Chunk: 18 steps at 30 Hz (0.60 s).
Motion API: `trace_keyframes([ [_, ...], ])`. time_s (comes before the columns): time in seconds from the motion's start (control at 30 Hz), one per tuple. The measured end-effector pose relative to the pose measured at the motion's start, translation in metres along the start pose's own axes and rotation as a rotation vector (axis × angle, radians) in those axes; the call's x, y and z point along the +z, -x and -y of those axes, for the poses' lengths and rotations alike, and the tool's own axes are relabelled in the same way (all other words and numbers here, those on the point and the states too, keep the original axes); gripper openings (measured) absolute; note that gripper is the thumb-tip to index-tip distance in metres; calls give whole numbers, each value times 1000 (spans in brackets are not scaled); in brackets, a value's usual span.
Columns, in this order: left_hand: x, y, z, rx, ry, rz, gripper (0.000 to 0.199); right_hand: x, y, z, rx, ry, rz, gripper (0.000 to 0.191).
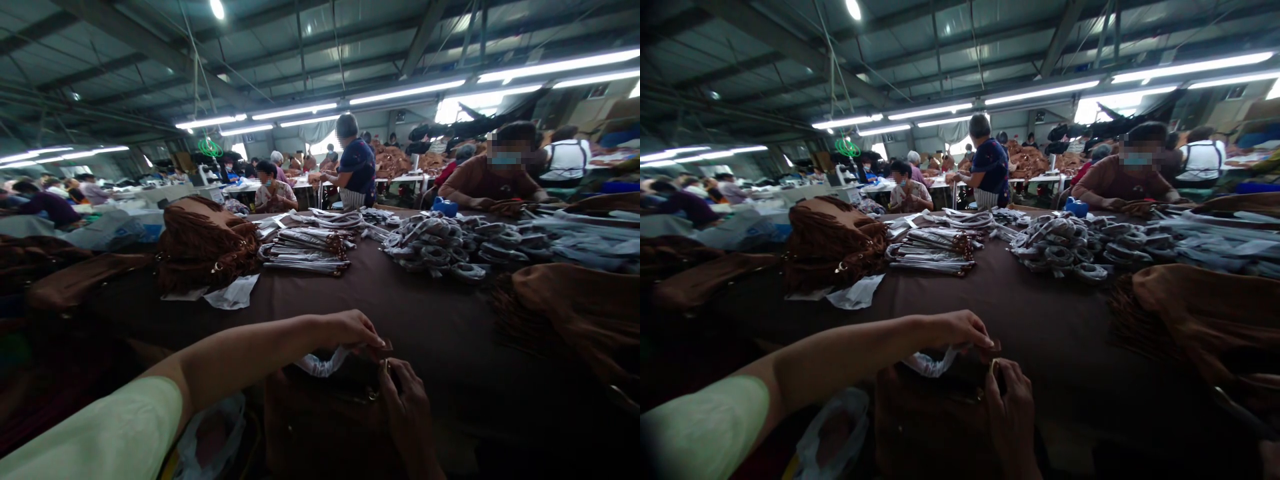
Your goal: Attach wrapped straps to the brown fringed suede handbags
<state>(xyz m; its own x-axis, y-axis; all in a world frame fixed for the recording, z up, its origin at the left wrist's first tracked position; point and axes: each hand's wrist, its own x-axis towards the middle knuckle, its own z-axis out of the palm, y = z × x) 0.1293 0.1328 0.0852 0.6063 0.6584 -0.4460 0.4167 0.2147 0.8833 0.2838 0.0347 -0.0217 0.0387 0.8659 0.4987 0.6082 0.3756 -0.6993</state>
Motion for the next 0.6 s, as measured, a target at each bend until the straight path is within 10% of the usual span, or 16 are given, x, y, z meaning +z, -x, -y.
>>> trace_keyframes([
  [0.6,4,-8,13,21,92,1,48,3,3,2,144,-10,39,31],
])
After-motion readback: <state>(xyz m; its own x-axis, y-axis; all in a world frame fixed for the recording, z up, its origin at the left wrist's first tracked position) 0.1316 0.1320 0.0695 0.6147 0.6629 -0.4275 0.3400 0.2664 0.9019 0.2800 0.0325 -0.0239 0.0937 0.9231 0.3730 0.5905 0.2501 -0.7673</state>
